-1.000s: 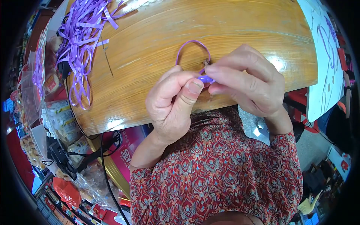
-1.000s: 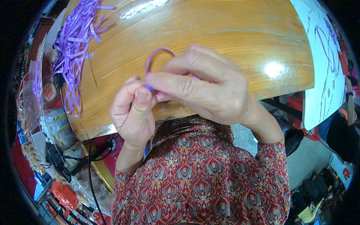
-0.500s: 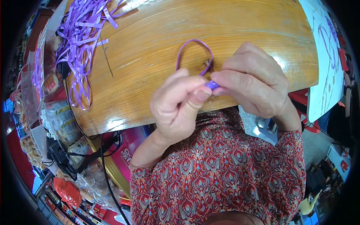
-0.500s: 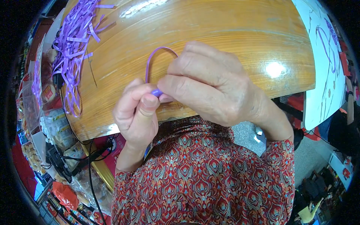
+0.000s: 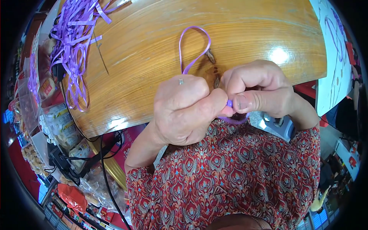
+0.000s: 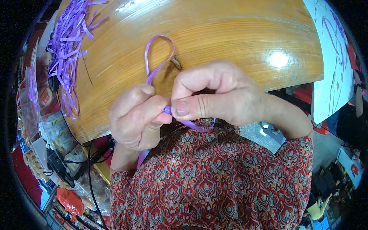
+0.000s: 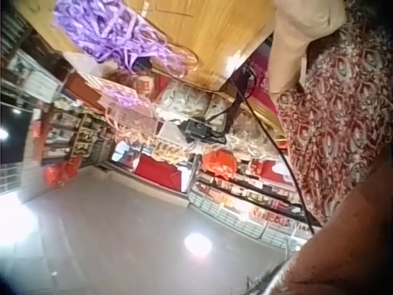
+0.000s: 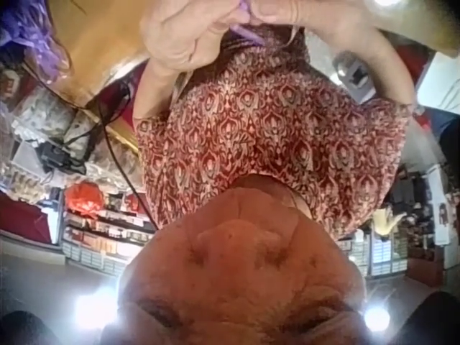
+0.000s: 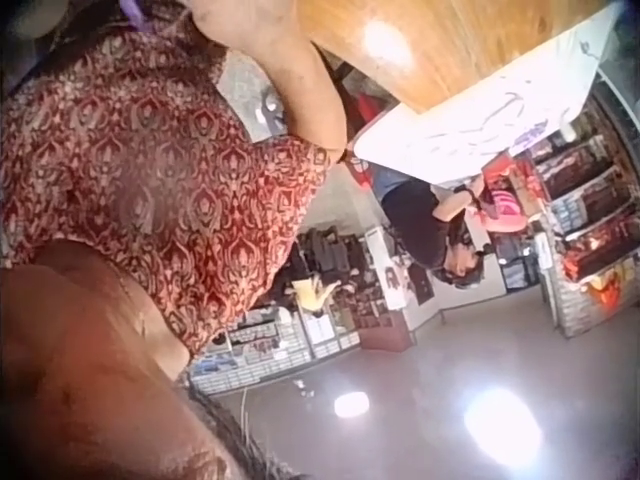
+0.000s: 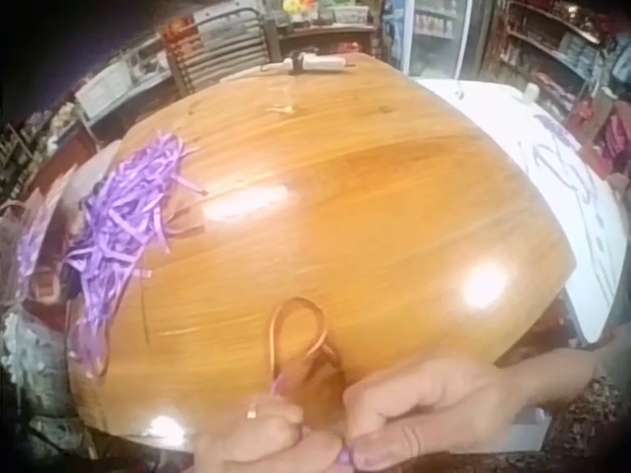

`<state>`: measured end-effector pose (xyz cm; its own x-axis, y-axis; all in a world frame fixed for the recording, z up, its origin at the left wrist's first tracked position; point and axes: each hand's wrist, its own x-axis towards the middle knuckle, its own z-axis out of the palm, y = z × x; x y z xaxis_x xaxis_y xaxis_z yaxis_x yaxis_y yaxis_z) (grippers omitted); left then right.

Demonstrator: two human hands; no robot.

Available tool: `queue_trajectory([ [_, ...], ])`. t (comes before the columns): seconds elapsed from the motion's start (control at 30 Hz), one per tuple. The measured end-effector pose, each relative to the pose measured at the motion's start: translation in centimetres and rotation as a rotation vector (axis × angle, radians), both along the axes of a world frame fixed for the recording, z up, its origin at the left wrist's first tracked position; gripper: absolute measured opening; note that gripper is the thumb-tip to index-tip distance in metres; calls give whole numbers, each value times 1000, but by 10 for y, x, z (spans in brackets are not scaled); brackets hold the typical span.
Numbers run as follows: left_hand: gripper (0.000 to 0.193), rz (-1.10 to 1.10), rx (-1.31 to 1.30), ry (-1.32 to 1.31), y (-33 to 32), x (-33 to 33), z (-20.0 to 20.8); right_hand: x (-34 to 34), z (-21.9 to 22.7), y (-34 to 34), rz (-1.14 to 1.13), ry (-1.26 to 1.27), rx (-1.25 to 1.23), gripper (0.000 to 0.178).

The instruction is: Tying knots or bows using purple ribbons at a table.

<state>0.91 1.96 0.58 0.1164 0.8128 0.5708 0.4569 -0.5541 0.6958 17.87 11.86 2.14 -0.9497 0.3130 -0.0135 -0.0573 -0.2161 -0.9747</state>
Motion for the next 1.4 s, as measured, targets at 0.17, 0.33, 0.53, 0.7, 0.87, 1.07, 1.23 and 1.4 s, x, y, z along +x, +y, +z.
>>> queue_trajectory([
  [0.17, 20, 113, 239, -22, 4, 5, -18, 1, -6, -2, 52, -109, -500, 24],
  [0.33, 18, 300, 168, -9, 5, 10, -11, -3, -1, 3, -80, -168, -283, 31],
  [0.53, 12, 384, -82, -274, 1, 11, -10, -4, 4, 5, -409, 4, 600, 45],
  [0.7, 12, 350, -73, -336, 3, 14, -9, -13, -2, 14, -488, 262, 1037, 34],
  [0.87, 13, 273, -103, -456, 3, 14, -6, -11, -2, 16, -460, 224, 949, 26],
  [1.07, 15, 340, -195, -420, 2, 12, -5, -11, -5, 15, -427, 161, 766, 14],
  [1.23, 18, 406, -164, -350, 6, 12, 3, -8, -2, 14, -386, 49, 585, 9],
  [1.4, 18, 465, -157, -167, 7, 10, 7, -11, -5, 13, -434, 38, 732, 12],
])
